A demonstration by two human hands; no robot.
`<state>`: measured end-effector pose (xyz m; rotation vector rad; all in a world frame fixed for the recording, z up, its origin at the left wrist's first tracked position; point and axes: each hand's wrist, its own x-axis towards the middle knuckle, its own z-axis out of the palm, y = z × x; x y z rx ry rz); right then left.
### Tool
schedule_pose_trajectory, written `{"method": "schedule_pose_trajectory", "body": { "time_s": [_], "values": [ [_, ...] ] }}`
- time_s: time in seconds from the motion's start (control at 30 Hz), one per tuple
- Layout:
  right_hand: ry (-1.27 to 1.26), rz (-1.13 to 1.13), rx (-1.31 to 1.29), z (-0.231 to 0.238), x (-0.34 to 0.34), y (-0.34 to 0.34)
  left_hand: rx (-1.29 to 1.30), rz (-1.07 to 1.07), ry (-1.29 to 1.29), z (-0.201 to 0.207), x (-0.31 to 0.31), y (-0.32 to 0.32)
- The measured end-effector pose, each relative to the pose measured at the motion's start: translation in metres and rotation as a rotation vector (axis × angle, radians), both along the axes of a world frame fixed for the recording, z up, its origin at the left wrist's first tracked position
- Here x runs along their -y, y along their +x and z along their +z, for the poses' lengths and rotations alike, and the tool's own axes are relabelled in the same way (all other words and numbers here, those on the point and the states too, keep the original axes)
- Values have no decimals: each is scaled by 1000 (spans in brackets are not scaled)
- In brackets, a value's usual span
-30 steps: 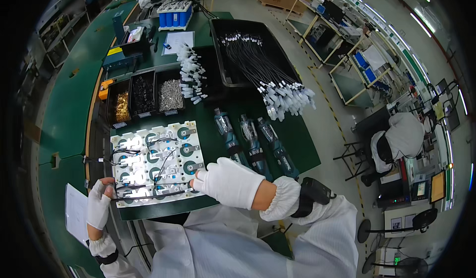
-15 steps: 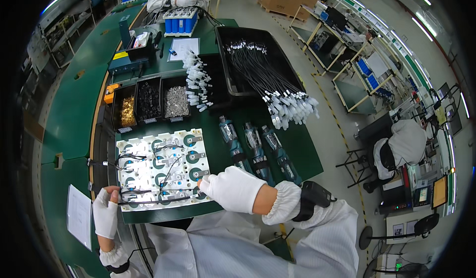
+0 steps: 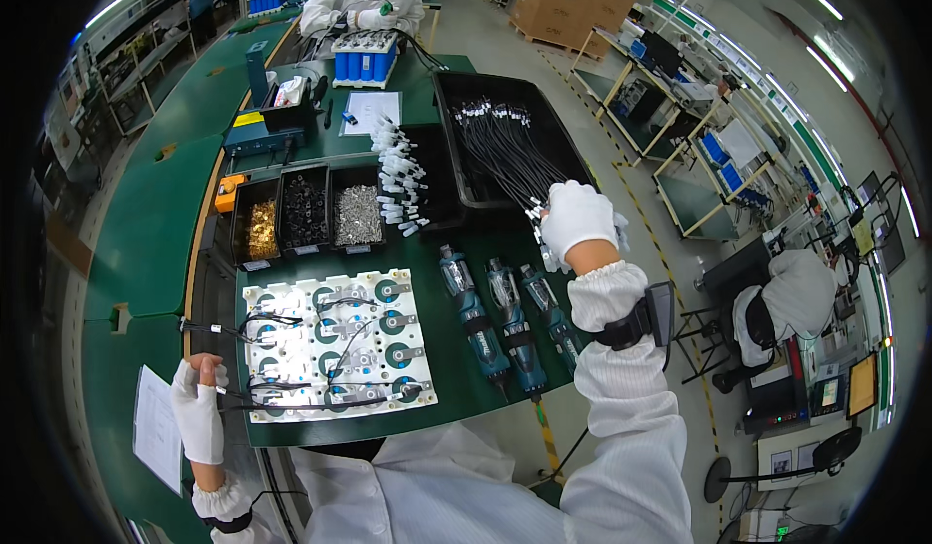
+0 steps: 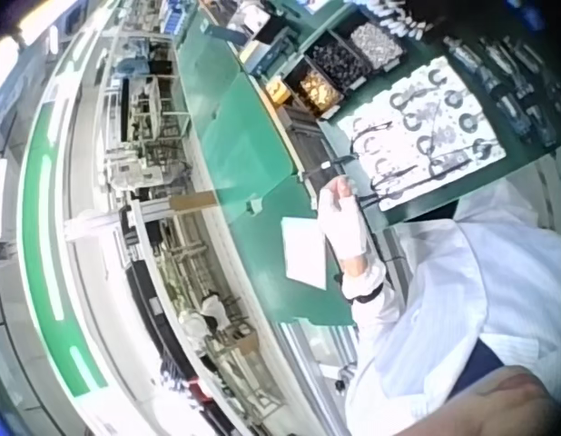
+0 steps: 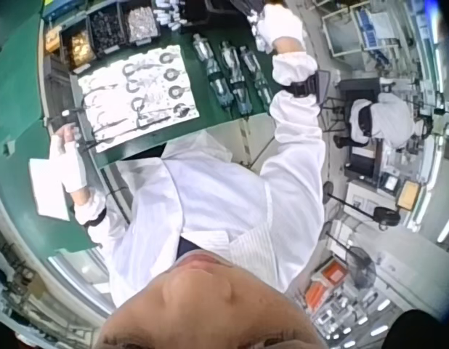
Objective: Assembling and wiring a battery pack unit using an electric screwdriver and hand tools.
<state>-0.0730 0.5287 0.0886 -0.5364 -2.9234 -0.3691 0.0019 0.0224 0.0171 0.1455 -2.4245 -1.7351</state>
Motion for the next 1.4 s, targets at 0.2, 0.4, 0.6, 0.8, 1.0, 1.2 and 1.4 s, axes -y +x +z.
{"method": "schedule_pose_trajectory", "body": {
  "time_s": [0.2, 0.4, 0.6, 0.8, 1.0, 1.2, 1.4],
  "values": [
    [-76, -34, -46, 3, 11, -13, 4, -57, -14, 8, -15, -4],
    [-207, 33, -432, 18, 37, 2, -38, -88, -13, 28, -29, -5],
    [-939, 686, -574, 10, 145, 77, 381, -651, 431, 62, -74, -8],
    [-725, 1357, -374, -29, 246, 157, 798, -693, 809, 68, -101, -24],
    [-1064, 1537, 142, -111, 285, 205, 572, -392, 728, 56, -86, -89],
    [-1025, 1481, 487, -89, 264, 205, 406, -287, 565, 58, -62, -130],
    [-842, 824, -445, -56, 163, 124, 258, -557, -589, 62, -118, -48]
  ]
}}
